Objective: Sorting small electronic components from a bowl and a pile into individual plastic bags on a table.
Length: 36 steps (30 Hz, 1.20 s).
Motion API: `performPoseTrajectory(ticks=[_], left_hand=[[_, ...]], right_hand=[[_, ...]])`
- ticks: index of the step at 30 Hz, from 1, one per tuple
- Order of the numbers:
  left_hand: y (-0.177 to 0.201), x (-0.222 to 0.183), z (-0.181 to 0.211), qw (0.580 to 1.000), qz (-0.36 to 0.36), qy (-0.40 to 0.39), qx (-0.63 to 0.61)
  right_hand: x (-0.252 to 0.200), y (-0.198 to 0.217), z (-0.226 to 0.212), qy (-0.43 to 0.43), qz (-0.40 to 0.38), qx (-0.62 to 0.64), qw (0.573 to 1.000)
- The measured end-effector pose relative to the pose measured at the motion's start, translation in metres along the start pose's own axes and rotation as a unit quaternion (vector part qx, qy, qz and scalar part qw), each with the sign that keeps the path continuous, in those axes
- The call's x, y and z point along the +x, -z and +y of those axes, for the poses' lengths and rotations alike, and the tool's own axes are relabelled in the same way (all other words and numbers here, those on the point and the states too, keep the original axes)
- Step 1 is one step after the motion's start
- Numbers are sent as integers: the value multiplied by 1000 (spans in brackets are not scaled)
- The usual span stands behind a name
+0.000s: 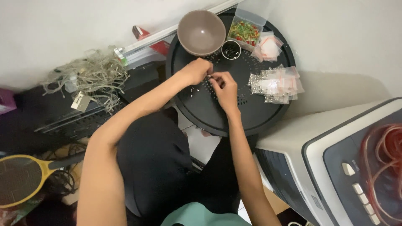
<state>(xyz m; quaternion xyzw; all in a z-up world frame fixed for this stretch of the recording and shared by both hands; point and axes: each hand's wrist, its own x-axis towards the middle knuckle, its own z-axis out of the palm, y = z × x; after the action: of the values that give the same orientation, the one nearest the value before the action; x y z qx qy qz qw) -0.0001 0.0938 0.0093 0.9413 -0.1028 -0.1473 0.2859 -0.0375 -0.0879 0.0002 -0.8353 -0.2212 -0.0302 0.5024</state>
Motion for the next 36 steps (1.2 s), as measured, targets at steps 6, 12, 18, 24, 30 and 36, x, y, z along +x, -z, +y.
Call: performPoseTrajectory(ticks=[6, 12, 18, 24, 30, 36], left_hand=[[-13, 5, 19, 994, 34, -70, -74], [-25, 21, 38, 986, 52, -104, -122], [-30, 23, 37, 961, 128, -76, -231], [-32, 17, 31, 960, 134, -118, -215], [-32, 9, 37, 956, 159, -136, -207], [-30, -5, 45, 967, 196, -132, -99]], right_hand=[[1, 20, 28, 0, 76, -73, 994], [-2, 32, 39, -6, 100, -156, 983], [-3, 20, 52, -62, 129, -154, 978], [-8, 23, 44, -54, 112, -164, 979], [-6, 29, 33, -36, 98, -175, 979], [-7, 29, 30, -48, 96, -161, 981]])
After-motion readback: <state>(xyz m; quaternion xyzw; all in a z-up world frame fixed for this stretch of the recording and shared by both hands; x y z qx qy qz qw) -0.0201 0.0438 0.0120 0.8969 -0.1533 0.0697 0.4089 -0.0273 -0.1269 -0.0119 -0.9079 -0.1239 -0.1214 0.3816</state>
